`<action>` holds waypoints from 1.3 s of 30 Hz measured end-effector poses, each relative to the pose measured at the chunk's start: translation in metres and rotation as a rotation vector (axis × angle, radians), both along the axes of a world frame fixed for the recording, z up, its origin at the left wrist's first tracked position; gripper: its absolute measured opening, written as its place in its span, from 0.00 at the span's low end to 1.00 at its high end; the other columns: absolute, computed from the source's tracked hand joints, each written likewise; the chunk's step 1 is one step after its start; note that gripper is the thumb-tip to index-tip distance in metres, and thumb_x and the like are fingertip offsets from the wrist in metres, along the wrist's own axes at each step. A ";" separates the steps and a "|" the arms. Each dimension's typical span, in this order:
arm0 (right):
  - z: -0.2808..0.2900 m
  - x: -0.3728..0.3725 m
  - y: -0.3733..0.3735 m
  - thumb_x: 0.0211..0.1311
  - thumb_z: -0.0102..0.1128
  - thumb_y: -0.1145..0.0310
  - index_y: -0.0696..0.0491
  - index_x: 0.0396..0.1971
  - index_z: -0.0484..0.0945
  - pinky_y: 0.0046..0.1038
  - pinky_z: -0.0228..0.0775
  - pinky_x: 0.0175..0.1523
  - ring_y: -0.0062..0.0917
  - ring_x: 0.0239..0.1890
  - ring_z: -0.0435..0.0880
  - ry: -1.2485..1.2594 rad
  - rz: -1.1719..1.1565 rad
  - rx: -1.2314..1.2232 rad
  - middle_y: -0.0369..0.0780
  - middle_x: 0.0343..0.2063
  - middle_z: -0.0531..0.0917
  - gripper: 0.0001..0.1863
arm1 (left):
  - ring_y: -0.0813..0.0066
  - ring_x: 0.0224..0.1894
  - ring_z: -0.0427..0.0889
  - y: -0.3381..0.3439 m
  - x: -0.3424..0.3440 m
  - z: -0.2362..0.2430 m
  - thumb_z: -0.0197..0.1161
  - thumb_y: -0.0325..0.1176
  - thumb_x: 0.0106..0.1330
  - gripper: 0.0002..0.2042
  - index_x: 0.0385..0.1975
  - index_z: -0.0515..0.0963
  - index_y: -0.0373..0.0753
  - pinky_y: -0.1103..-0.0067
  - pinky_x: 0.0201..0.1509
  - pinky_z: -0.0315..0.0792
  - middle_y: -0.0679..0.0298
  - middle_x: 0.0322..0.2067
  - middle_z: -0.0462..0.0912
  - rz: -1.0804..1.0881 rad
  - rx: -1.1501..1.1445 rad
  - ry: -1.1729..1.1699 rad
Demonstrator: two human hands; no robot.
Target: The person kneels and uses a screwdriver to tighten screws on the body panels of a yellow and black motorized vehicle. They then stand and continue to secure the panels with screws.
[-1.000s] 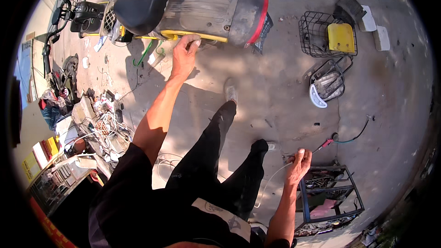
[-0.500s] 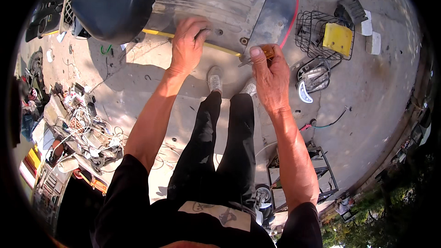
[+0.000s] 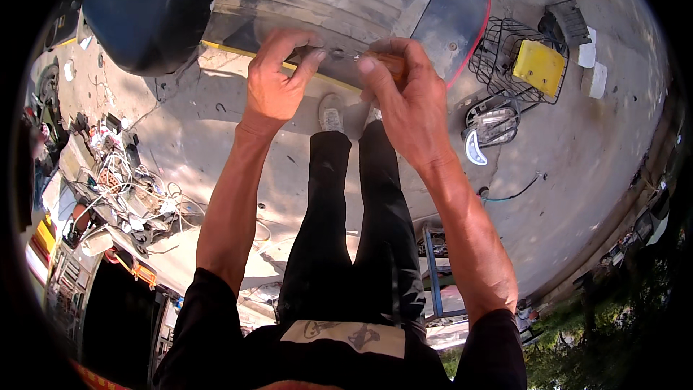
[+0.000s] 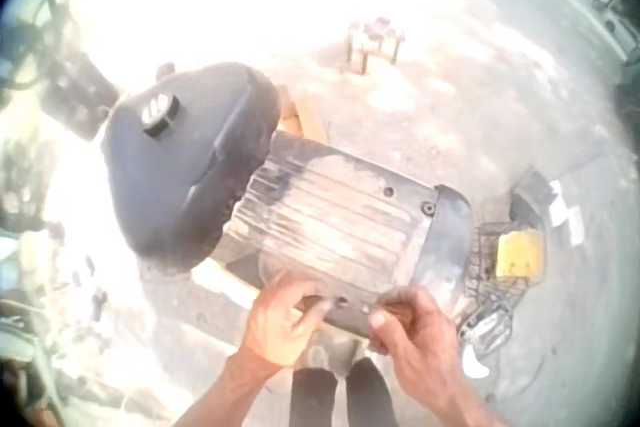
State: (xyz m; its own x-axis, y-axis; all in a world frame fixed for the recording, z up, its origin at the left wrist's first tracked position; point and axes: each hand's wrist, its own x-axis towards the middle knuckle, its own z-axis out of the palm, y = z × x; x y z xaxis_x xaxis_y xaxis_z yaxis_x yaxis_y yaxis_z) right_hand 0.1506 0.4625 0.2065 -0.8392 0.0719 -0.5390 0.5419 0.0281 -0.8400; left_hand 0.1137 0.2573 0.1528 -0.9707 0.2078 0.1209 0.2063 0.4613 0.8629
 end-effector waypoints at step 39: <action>0.001 -0.041 0.014 0.70 0.69 0.67 0.61 0.44 0.82 0.41 0.82 0.44 0.50 0.40 0.90 0.418 0.588 0.541 0.53 0.35 0.89 0.12 | 0.56 0.47 0.81 0.019 0.011 -0.006 0.66 0.16 0.58 0.11 0.40 0.85 0.34 0.66 0.53 0.75 0.59 0.45 0.81 0.035 -0.144 0.129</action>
